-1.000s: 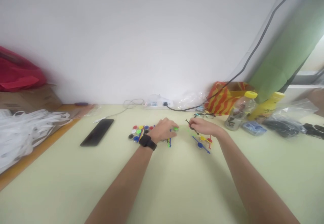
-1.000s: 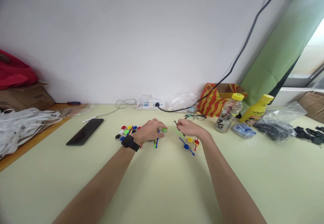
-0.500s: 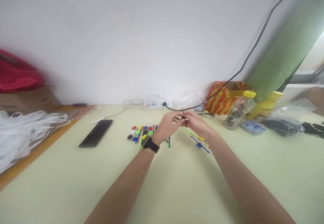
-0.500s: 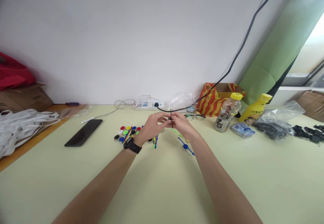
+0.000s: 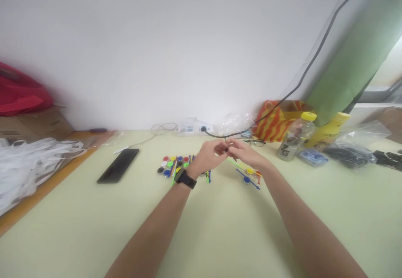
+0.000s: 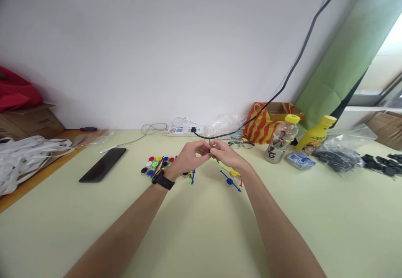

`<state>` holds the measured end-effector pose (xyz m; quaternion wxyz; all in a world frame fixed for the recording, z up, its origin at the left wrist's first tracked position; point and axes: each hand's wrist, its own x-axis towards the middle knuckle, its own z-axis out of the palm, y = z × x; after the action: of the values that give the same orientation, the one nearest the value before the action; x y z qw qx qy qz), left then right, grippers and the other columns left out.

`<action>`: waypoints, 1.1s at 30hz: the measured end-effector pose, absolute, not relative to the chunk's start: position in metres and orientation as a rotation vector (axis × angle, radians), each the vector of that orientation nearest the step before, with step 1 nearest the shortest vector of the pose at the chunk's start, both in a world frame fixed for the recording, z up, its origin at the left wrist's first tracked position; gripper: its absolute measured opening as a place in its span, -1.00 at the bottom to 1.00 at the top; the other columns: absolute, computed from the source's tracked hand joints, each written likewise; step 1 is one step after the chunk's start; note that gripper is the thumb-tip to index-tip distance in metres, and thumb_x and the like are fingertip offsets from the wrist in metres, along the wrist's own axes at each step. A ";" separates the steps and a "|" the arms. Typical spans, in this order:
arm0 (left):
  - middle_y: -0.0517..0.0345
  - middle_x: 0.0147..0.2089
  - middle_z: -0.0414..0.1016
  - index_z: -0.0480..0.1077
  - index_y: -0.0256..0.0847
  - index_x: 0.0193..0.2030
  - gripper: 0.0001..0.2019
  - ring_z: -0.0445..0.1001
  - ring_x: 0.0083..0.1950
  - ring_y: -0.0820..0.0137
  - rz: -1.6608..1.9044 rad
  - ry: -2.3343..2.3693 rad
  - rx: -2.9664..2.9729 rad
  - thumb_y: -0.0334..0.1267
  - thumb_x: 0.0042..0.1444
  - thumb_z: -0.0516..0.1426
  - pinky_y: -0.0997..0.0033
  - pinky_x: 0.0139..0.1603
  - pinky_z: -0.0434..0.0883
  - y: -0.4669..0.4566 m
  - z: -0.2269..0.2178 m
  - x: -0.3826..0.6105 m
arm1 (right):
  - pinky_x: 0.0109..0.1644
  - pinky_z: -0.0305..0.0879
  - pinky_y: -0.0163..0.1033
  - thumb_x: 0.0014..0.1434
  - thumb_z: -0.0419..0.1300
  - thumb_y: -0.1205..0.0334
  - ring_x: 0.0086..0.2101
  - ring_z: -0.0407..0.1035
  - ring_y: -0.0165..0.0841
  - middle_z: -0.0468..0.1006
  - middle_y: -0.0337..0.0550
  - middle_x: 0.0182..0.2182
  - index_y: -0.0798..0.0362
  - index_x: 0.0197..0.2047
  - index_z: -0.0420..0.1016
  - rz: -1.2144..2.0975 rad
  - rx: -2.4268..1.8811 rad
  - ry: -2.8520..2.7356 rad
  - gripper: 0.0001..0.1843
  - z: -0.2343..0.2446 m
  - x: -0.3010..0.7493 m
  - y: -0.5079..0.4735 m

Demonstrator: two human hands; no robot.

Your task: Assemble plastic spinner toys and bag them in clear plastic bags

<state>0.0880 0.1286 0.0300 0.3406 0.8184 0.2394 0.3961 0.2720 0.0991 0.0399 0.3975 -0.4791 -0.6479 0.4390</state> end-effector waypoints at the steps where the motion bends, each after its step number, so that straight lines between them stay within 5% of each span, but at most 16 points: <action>1: 0.15 -0.29 0.58 0.45 -0.24 -0.22 -0.94 0.52 -0.32 0.44 1.031 0.655 2.148 -0.33 0.18 0.18 0.47 -0.22 0.49 0.129 0.028 0.088 | -0.33 0.15 -0.29 0.12 0.07 0.25 -0.41 0.27 -0.38 0.42 -0.30 -0.44 0.02 -0.18 0.38 1.035 -1.268 -1.683 -0.82 0.036 0.274 0.101; 8: 0.14 -0.23 0.62 0.48 -0.15 -0.23 -0.92 0.54 -0.16 0.27 0.822 0.934 2.462 -0.31 0.12 0.24 0.31 -0.10 0.42 0.124 0.010 0.095 | -0.25 0.25 -0.25 0.13 0.10 0.37 -0.34 0.40 -0.29 0.55 -0.19 -0.38 0.07 0.05 0.45 0.563 -1.696 -1.997 -0.60 0.009 0.300 0.117; 14: 0.03 -0.19 0.62 0.58 -0.12 -0.24 -0.93 0.49 0.05 0.12 0.611 1.113 2.674 -0.27 0.18 0.23 0.13 0.09 0.31 0.124 0.004 0.093 | -0.17 0.29 -0.27 0.19 0.16 0.33 -0.19 0.48 -0.26 0.63 -0.08 -0.15 0.02 -0.03 0.53 0.470 -1.836 -2.033 -0.72 0.018 0.330 0.117; 23: 0.07 -0.13 0.63 0.58 -0.12 -0.18 -0.87 0.53 -0.09 0.21 0.549 1.164 2.716 -0.30 0.26 0.17 0.19 0.03 0.30 0.132 0.006 0.080 | -0.38 0.23 -0.32 0.00 0.35 0.33 -0.36 0.48 -0.31 0.62 -0.11 -0.27 0.05 -0.31 0.59 0.554 -2.099 -2.067 -0.88 0.019 0.371 0.106; 33: 0.01 0.02 0.63 0.58 -0.13 0.00 -0.75 0.54 0.07 0.12 0.538 1.096 2.640 -0.24 0.18 0.24 0.19 0.10 0.40 0.134 0.008 0.074 | -0.13 0.36 -0.23 0.26 0.15 0.27 -0.15 0.50 -0.24 0.63 -0.02 -0.09 0.03 -0.09 0.57 0.510 -1.929 -1.961 -0.80 0.025 0.361 0.112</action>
<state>0.0742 0.1335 0.0080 0.1161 0.9015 0.3743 0.1836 0.3615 0.1117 0.0253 0.1710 -0.6793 -0.6907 0.1796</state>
